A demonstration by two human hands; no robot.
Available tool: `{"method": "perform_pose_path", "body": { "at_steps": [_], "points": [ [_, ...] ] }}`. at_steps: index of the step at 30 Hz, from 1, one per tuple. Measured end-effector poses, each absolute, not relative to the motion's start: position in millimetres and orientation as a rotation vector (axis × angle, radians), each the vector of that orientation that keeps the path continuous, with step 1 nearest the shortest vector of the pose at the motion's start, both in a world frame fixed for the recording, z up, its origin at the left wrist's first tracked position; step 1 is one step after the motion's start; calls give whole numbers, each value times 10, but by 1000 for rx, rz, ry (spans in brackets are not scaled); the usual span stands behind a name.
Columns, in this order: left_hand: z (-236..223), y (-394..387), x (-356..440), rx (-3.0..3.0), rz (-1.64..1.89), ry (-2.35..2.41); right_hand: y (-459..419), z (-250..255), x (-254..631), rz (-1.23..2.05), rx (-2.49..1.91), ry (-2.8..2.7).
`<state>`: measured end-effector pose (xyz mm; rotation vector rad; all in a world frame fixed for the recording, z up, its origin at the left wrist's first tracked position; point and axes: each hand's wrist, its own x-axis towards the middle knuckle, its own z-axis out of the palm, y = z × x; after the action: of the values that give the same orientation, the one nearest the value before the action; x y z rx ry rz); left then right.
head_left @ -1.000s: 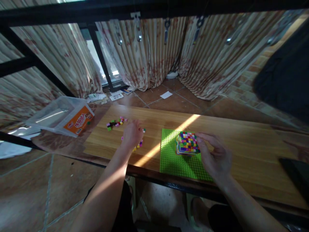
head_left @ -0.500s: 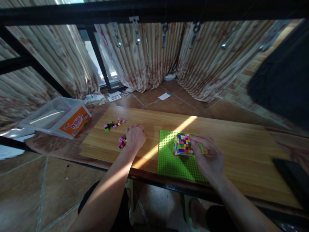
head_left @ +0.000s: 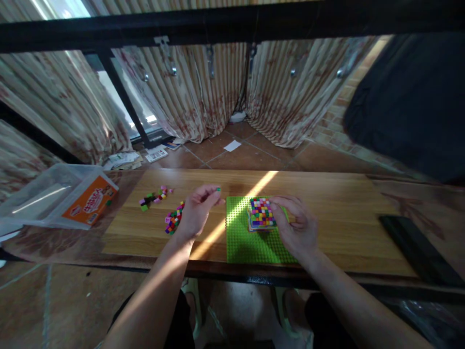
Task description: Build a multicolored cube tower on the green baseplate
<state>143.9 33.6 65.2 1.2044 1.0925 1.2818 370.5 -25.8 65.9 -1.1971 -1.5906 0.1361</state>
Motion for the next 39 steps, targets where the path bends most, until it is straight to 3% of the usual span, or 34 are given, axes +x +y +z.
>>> {"method": "perform_pose_path", "body": {
  "at_steps": [4, 20, 26, 39],
  "points": [
    [813, 156, 1616, 967, 1170, 893, -267, 726, 3680, 149, -1162, -1599],
    [852, 39, 1905, 1288, 984, 788, -276, 787, 3665, 121, -1043, -1928],
    [807, 80, 1903, 1243, 928, 693, -289, 820, 3678, 256, -1020, -1943],
    [727, 127, 1790, 1220, 922, 916, -219, 739, 3815, 556, -1123, -1405]
  ]
}}
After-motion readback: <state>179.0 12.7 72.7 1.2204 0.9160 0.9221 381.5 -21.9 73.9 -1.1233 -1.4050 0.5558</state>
